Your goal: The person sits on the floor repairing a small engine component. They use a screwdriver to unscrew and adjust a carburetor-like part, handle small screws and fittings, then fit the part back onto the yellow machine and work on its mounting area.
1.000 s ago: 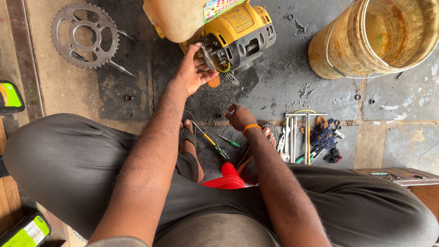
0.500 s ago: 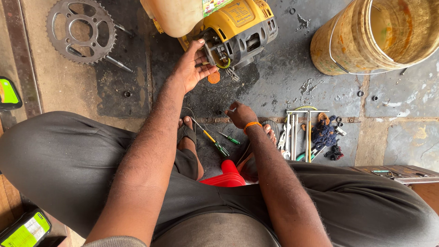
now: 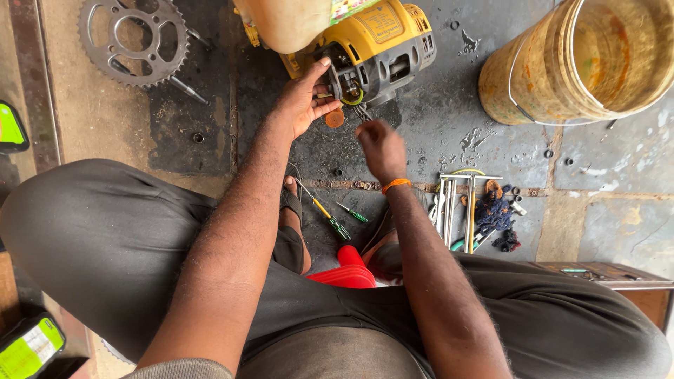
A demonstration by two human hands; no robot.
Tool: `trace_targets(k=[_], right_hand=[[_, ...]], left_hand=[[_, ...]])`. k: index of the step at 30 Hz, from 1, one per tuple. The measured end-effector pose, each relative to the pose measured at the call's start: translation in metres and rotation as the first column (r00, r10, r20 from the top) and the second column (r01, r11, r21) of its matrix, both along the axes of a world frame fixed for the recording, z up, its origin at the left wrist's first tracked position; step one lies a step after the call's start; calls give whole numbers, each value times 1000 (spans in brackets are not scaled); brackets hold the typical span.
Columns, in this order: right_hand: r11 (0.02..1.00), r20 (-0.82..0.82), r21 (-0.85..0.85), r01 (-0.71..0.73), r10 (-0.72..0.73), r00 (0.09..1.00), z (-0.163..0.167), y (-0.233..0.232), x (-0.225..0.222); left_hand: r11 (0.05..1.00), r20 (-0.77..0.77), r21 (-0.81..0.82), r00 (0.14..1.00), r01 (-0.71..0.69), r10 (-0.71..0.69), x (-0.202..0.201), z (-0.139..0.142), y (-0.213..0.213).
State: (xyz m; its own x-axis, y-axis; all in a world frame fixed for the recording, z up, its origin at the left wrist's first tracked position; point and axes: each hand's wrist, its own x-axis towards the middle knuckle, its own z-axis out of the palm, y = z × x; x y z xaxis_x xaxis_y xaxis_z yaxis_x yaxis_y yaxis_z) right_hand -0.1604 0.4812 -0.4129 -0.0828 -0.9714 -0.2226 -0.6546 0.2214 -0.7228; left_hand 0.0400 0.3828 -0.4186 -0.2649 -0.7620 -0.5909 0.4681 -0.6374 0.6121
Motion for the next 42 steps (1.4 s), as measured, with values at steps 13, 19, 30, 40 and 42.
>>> trace_targets(k=[13, 19, 30, 40, 42], right_hand=[[775, -649, -400, -490, 138, 748, 100, -72, 61], [782, -699, -260, -566, 252, 670, 97, -91, 68], [771, -684, -86, -631, 415, 601, 129, -113, 82], [758, -640, -213, -616, 368, 674, 124, -105, 78], [758, -619, -223, -614, 377, 690, 122, -105, 76]], left_hand=[[998, 89, 55, 996, -29, 24, 13, 18, -5], [998, 55, 52, 998, -31, 28, 19, 16, -4], [999, 40, 33, 998, -40, 39, 26, 17, -8], [999, 95, -12, 994, -47, 48, 19, 23, -7], [999, 113, -11, 992, -47, 48, 18, 22, -8]])
